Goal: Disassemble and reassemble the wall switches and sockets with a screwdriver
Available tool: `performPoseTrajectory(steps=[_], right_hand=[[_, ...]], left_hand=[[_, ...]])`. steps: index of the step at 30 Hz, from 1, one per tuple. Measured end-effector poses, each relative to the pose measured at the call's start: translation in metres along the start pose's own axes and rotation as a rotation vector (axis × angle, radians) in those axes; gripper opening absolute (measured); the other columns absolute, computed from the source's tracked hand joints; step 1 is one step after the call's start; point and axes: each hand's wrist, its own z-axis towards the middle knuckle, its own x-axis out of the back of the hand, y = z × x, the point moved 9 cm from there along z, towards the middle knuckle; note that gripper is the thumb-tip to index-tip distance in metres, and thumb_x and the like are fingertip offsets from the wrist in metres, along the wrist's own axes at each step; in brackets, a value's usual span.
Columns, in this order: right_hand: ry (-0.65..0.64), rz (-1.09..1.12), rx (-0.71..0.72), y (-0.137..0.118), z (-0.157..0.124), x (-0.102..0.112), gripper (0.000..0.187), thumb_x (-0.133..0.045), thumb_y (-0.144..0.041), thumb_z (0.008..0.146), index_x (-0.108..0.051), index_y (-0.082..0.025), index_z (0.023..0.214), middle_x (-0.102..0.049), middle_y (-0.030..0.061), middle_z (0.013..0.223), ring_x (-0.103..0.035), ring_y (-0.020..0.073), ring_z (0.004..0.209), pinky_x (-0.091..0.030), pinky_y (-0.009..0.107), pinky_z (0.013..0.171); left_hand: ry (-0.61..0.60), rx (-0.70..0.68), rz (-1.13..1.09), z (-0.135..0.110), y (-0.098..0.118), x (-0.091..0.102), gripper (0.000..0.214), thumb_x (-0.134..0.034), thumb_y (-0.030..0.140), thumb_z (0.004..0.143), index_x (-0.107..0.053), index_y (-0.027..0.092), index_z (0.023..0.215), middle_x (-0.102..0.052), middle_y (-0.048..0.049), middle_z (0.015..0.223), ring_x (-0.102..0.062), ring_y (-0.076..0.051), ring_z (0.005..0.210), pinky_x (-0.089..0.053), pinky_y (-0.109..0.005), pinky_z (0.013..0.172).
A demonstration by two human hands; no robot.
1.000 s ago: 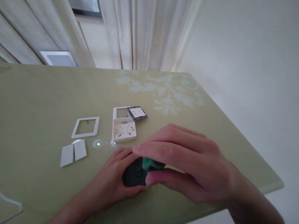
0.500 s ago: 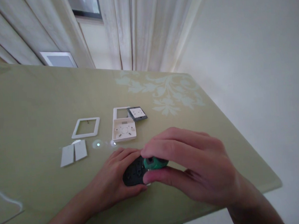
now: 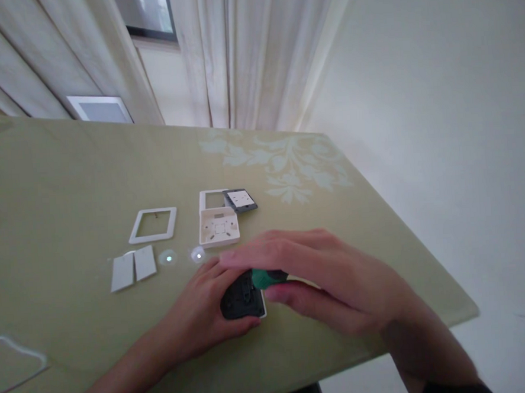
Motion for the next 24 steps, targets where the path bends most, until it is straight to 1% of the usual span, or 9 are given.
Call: performPoseTrajectory(steps=[2, 6, 9, 11, 14, 16, 18, 21, 24], right_hand=[[-0.009, 0.006, -0.040, 0.001, 0.001, 0.000, 0.026, -0.055, -0.025, 0.117, -0.065, -0.018, 0.139, -0.078, 0.0090, 0.132, -0.073, 0.0161, 0.122, -0.057, 0.028, 0.105], [0.114, -0.238, -0.116, 0.000, 0.000, 0.001, 0.019, -0.061, -0.029, 0.115, -0.067, -0.016, 0.127, -0.080, 0.0065, 0.115, -0.073, 0.0141, 0.100, -0.054, 0.023, 0.088], [0.141, -0.479, -0.147, -0.003, 0.001, 0.000, 0.021, -0.055, -0.032, 0.117, -0.067, -0.016, 0.121, -0.077, 0.0049, 0.103, -0.069, 0.0141, 0.085, -0.050, 0.025, 0.076], [0.087, -0.677, -0.099, -0.009, 0.007, 0.001, 0.029, -0.049, -0.037, 0.119, -0.068, -0.017, 0.111, -0.074, 0.0037, 0.093, -0.064, 0.0149, 0.076, -0.044, 0.027, 0.066], [-0.178, -0.925, 0.106, -0.021, 0.020, -0.009, 0.040, -0.049, -0.047, 0.118, -0.070, -0.018, 0.099, -0.069, 0.0046, 0.091, -0.060, 0.0170, 0.075, -0.034, 0.032, 0.059], [-0.466, -1.018, 0.266, -0.026, 0.022, -0.024, 0.031, -0.051, -0.030, 0.117, -0.070, -0.018, 0.095, -0.069, 0.0051, 0.095, -0.061, 0.0180, 0.078, -0.030, 0.034, 0.058], [-0.676, -1.063, 0.343, -0.027, 0.023, -0.034, 0.030, -0.050, -0.013, 0.112, -0.070, -0.019, 0.090, -0.068, 0.0032, 0.089, -0.060, 0.0177, 0.073, -0.024, 0.037, 0.055], [-0.907, -1.096, 0.305, -0.021, 0.027, -0.044, 0.027, -0.059, -0.008, 0.105, -0.072, -0.019, 0.084, -0.066, 0.0016, 0.075, -0.058, 0.0167, 0.063, -0.021, 0.036, 0.054], [-0.980, -1.099, 0.105, -0.006, 0.039, -0.042, 0.018, -0.073, -0.019, 0.101, -0.076, -0.019, 0.084, -0.069, 0.0023, 0.069, -0.062, 0.0171, 0.064, -0.027, 0.033, 0.058]], left_hand=[[-0.002, -0.004, 0.020, 0.000, -0.001, -0.002, 0.064, -0.087, 0.037, 0.087, -0.064, 0.034, 0.147, -0.074, -0.0049, 0.143, -0.071, -0.038, 0.128, -0.057, -0.058, 0.113], [0.050, -0.042, 0.059, 0.003, 0.002, 0.000, 0.071, -0.091, 0.040, 0.083, -0.064, 0.029, 0.147, -0.075, -0.0082, 0.141, -0.071, -0.039, 0.125, -0.055, -0.059, 0.113], [0.053, -0.040, 0.054, 0.006, 0.002, 0.001, 0.069, -0.093, 0.041, 0.081, -0.066, 0.027, 0.143, -0.076, -0.0094, 0.136, -0.071, -0.038, 0.121, -0.056, -0.058, 0.112], [0.048, -0.040, 0.034, 0.008, 0.002, 0.002, 0.067, -0.095, 0.042, 0.079, -0.069, 0.026, 0.139, -0.076, -0.0099, 0.136, -0.071, -0.039, 0.122, -0.056, -0.057, 0.111], [0.036, -0.047, 0.008, 0.009, 0.002, 0.002, 0.062, -0.095, 0.042, 0.078, -0.072, 0.026, 0.134, -0.076, -0.0102, 0.136, -0.070, -0.039, 0.125, -0.056, -0.056, 0.111], [0.035, -0.045, 0.011, 0.010, 0.002, 0.002, 0.061, -0.094, 0.042, 0.079, -0.073, 0.025, 0.134, -0.076, -0.0110, 0.137, -0.070, -0.040, 0.126, -0.055, -0.055, 0.111], [0.042, -0.040, 0.022, 0.010, 0.002, 0.002, 0.062, -0.094, 0.044, 0.079, -0.073, 0.023, 0.134, -0.076, -0.0121, 0.137, -0.070, -0.040, 0.126, -0.055, -0.055, 0.110], [0.031, -0.028, 0.029, 0.012, 0.001, 0.001, 0.062, -0.094, 0.047, 0.080, -0.074, 0.022, 0.134, -0.077, -0.0125, 0.138, -0.070, -0.040, 0.126, -0.055, -0.055, 0.110], [0.023, -0.010, 0.033, 0.012, 0.001, 0.000, 0.070, -0.093, 0.050, 0.080, -0.072, 0.021, 0.141, -0.076, -0.0132, 0.141, -0.069, -0.041, 0.128, -0.054, -0.057, 0.113]])
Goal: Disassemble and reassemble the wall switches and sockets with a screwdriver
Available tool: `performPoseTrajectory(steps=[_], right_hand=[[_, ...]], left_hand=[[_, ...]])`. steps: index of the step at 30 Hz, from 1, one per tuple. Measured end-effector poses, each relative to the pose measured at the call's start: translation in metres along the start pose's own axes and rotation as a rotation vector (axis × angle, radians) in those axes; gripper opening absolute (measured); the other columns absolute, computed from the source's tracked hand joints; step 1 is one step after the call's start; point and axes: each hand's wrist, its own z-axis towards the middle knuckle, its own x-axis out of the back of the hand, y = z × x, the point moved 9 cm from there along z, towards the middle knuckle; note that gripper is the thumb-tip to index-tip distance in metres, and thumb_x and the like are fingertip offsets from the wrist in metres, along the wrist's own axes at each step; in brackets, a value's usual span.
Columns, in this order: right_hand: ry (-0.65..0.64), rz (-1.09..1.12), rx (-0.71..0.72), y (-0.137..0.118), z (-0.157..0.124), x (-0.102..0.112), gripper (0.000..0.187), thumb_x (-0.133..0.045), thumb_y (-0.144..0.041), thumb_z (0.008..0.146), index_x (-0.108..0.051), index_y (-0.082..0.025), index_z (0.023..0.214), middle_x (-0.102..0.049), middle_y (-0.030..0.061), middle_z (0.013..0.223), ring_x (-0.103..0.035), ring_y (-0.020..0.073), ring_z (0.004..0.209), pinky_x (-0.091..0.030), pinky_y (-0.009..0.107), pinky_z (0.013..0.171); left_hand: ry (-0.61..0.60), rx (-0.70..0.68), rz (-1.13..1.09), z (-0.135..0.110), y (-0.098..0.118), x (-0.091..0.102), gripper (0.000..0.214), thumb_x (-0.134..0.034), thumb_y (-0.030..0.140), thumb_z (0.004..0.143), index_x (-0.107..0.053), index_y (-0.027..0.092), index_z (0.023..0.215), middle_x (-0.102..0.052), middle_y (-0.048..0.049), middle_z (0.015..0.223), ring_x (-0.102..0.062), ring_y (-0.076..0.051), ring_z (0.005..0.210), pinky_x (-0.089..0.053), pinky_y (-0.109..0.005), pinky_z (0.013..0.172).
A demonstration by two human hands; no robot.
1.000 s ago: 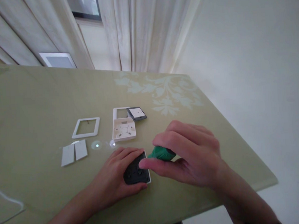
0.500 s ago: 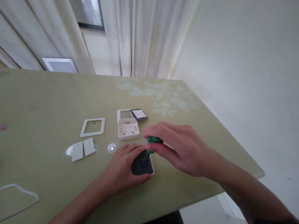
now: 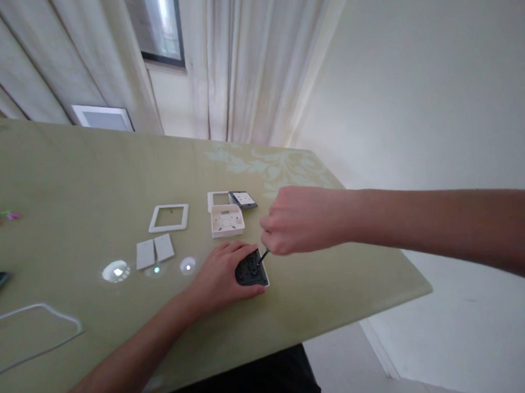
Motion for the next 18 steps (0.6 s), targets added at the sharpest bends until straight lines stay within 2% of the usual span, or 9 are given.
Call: performPoseTrajectory(steps=[2, 6, 8, 10, 11, 13, 16, 18], right_hand=[[-0.074, 0.095, -0.132, 0.018, 0.005, -0.004, 0.016, -0.081, -0.032, 0.098, -0.080, -0.019, 0.089, -0.073, 0.0044, 0.072, -0.068, 0.0201, 0.070, -0.032, 0.031, 0.062], [-0.204, 0.315, -0.417, 0.048, 0.004, -0.016, 0.034, -0.087, -0.050, 0.091, -0.085, -0.016, 0.097, -0.080, 0.0095, 0.079, -0.074, 0.0257, 0.078, -0.039, 0.031, 0.066], [-0.283, 0.422, -0.535, 0.055, 0.000, -0.024, 0.041, -0.087, -0.055, 0.089, -0.086, -0.015, 0.097, -0.080, 0.0103, 0.079, -0.075, 0.0261, 0.078, -0.040, 0.032, 0.066], [-0.344, 0.461, -0.590, 0.056, -0.004, -0.030, 0.046, -0.083, -0.060, 0.091, -0.086, -0.013, 0.096, -0.080, 0.0110, 0.078, -0.075, 0.0263, 0.076, -0.039, 0.032, 0.063], [-0.348, 0.437, -0.577, 0.055, -0.004, -0.030, 0.047, -0.082, -0.060, 0.093, -0.085, -0.013, 0.096, -0.080, 0.0113, 0.079, -0.075, 0.0265, 0.077, -0.038, 0.032, 0.062], [-0.297, 0.320, -0.431, 0.043, 0.001, -0.023, 0.039, -0.084, -0.053, 0.094, -0.084, -0.015, 0.103, -0.081, 0.0113, 0.086, -0.076, 0.0266, 0.080, -0.038, 0.032, 0.062], [-0.190, 0.161, -0.100, 0.011, 0.007, -0.010, 0.011, -0.079, -0.022, 0.097, -0.082, -0.019, 0.107, -0.081, 0.0083, 0.092, -0.076, 0.0235, 0.082, -0.040, 0.032, 0.066], [-0.172, 0.164, -0.023, 0.001, 0.008, -0.008, 0.014, -0.072, -0.010, 0.097, -0.082, -0.020, 0.099, -0.080, 0.0072, 0.087, -0.075, 0.0225, 0.081, -0.042, 0.033, 0.069]], left_hand=[[0.002, 0.007, 0.003, 0.000, -0.001, 0.000, 0.076, -0.093, 0.051, 0.081, -0.070, 0.020, 0.146, -0.075, -0.0141, 0.143, -0.068, -0.041, 0.129, -0.052, -0.057, 0.115], [-0.003, 0.012, 0.003, 0.000, -0.002, -0.001, 0.079, -0.092, 0.053, 0.081, -0.068, 0.020, 0.149, -0.074, -0.0135, 0.144, -0.068, -0.039, 0.129, -0.053, -0.056, 0.116], [-0.006, 0.010, 0.002, 0.001, -0.002, -0.001, 0.079, -0.093, 0.053, 0.080, -0.069, 0.021, 0.149, -0.074, -0.0129, 0.144, -0.068, -0.039, 0.130, -0.052, -0.056, 0.116], [-0.008, 0.009, 0.003, 0.001, -0.001, -0.001, 0.079, -0.092, 0.053, 0.081, -0.069, 0.021, 0.148, -0.074, -0.0128, 0.143, -0.067, -0.039, 0.129, -0.052, -0.056, 0.116], [-0.008, 0.009, 0.003, 0.001, 0.000, -0.001, 0.078, -0.092, 0.053, 0.081, -0.069, 0.021, 0.149, -0.074, -0.0129, 0.142, -0.067, -0.040, 0.129, -0.053, -0.056, 0.116], [-0.003, 0.011, 0.006, 0.001, 0.001, 0.000, 0.077, -0.091, 0.053, 0.081, -0.069, 0.020, 0.148, -0.075, -0.0136, 0.141, -0.067, -0.041, 0.128, -0.053, -0.057, 0.115], [0.004, 0.012, 0.009, 0.002, 0.002, 0.001, 0.070, -0.091, 0.051, 0.081, -0.073, 0.020, 0.141, -0.075, -0.0141, 0.139, -0.067, -0.041, 0.127, -0.053, -0.058, 0.114], [0.007, 0.012, 0.009, 0.002, 0.002, 0.000, 0.067, -0.091, 0.050, 0.081, -0.074, 0.021, 0.139, -0.075, -0.0140, 0.139, -0.067, -0.041, 0.128, -0.053, -0.058, 0.115]])
